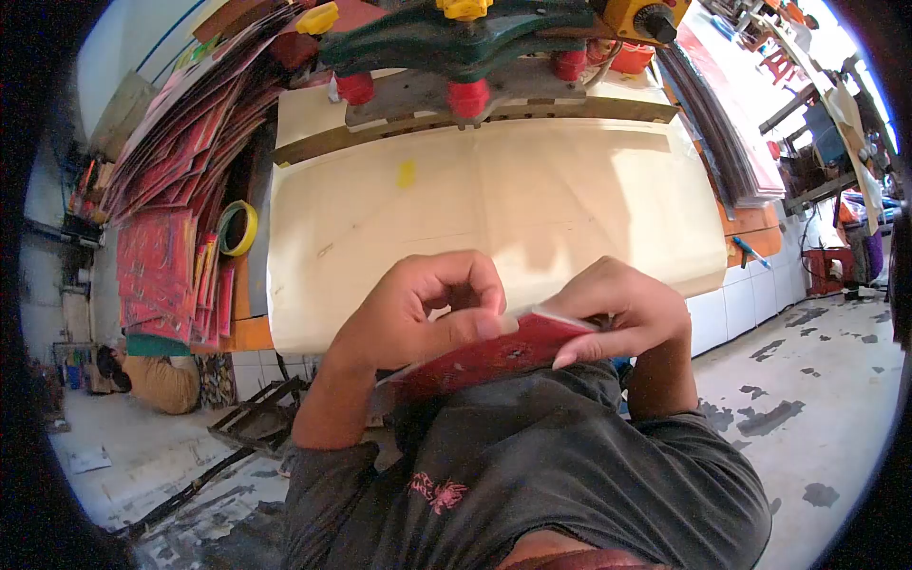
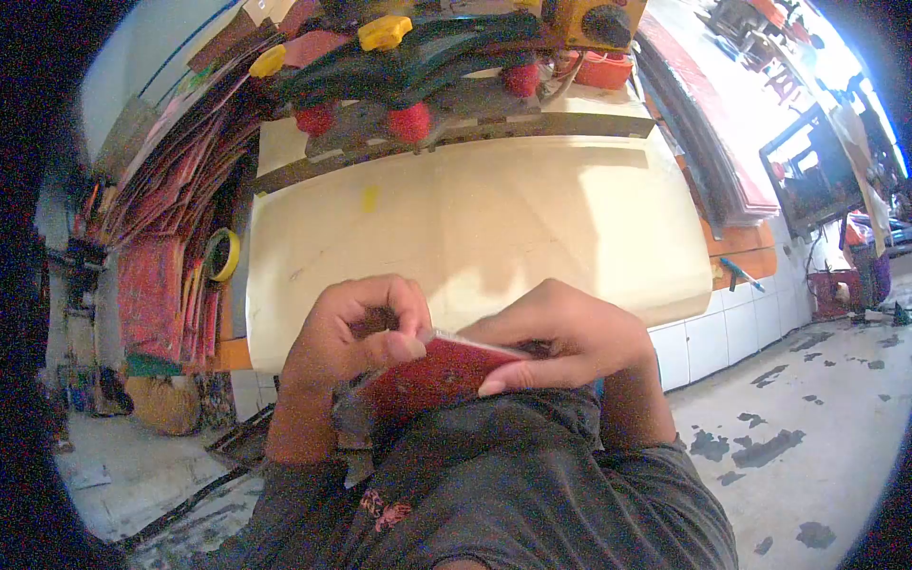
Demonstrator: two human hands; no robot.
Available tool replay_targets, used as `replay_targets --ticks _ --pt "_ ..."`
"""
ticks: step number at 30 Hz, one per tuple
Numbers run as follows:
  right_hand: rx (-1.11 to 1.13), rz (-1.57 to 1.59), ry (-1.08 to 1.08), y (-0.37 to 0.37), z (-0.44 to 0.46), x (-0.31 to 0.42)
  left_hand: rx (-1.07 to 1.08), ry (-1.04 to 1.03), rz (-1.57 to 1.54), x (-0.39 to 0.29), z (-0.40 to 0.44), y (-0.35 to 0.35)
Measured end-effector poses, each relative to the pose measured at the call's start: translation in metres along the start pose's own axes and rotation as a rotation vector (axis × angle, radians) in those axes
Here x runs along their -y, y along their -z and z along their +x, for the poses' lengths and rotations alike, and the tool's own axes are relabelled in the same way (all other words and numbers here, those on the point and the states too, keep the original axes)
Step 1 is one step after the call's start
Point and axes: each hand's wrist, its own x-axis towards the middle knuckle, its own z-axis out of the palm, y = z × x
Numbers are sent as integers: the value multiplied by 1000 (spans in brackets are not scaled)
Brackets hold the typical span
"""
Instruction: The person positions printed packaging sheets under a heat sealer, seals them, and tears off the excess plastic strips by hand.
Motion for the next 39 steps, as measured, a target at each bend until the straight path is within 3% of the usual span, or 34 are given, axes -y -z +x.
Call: replay_targets --ticks 5,7,12,17,22,29,39 --pt "228 -85 -86 2 2 1 153 13 348 -4 -2 4" --pt "283 -138 -155 1 3 3 263 -115 449 -5 -3 3" --pt "253 -110 -15 -2 3 -7 473 -240 447 3 -6 -5" --pt "325 -190 6 -8 4 -5 408 -214 582 14 -11 -26" --pt "310 -200 -144 -17 -1 -4 335 -152 584 25 -16 -26" --pt "356 -272 -139 -20 -7 0 471 -223 571 25 -12 -27" --pt "338 -276 -250 -17 -4 10 209 -253 646 27 -21 -27"
